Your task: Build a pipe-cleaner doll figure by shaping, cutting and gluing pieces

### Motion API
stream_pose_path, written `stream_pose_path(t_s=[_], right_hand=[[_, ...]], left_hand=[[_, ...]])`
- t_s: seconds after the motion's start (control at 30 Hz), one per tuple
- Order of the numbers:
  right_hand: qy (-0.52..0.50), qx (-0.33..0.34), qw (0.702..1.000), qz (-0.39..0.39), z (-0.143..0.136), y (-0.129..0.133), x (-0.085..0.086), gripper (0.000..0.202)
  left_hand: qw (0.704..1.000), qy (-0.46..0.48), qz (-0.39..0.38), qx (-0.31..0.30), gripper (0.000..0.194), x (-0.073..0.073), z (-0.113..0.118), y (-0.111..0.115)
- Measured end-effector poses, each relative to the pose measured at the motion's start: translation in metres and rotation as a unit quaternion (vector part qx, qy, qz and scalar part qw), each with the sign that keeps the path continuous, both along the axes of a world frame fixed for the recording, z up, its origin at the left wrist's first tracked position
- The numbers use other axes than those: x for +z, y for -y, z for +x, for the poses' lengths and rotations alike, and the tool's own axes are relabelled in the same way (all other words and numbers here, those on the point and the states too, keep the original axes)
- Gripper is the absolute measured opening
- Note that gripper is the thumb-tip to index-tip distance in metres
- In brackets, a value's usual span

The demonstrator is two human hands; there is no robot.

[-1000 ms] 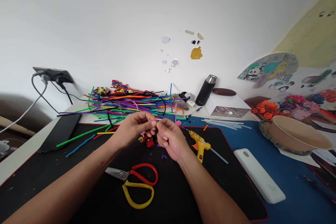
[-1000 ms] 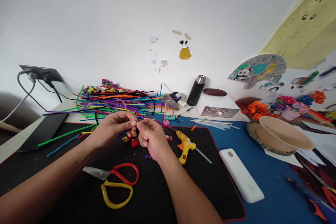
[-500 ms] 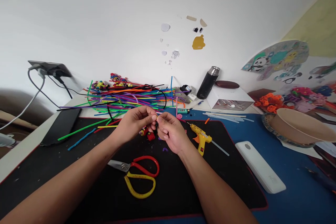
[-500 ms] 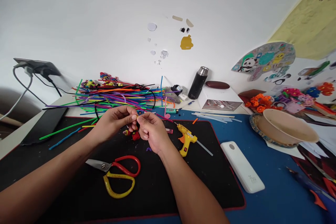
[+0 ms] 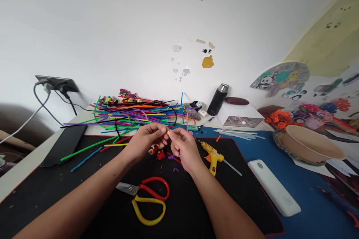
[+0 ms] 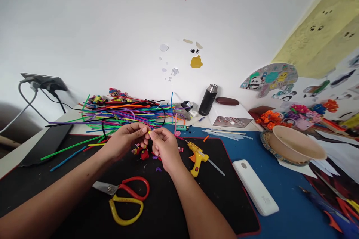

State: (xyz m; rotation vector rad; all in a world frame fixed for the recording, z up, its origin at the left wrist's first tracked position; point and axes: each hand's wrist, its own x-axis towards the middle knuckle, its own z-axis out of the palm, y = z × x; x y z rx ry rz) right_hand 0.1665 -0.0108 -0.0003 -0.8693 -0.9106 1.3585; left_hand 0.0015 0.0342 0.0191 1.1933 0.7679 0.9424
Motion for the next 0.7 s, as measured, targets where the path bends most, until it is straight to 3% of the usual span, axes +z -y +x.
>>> stream_pose_path(t_s=[0.13,0.27,0.43,0.57,0.7], right_hand=[[0.067,-0.013,0.997,0.023,0.004,0.001,0.003,0.035],[0.176,-0.008,0.981,0.078,0.0,0.006,0.001,0.022],[0.366,0.002,0.917,0.157,-0.009,0.017,-0.001,0.004],[0.465,0.004,0.868,0.175,-0.009,0.021,0.001,0.009],[0.505,0.025,0.847,0.163,-0.008,0.023,0.006,0.019]], left_hand=[[0.985,0.121,-0.105,0.06,0.038,-0.001,0.005,-0.001],[0.962,0.215,-0.166,0.035,0.048,0.007,0.014,0.008],[0.943,0.261,-0.204,0.038,0.05,0.002,0.021,0.017],[0.923,0.29,-0.246,0.052,0.054,-0.005,0.024,0.018],[0.897,0.327,-0.292,0.061,0.058,-0.005,0.026,0.017]])
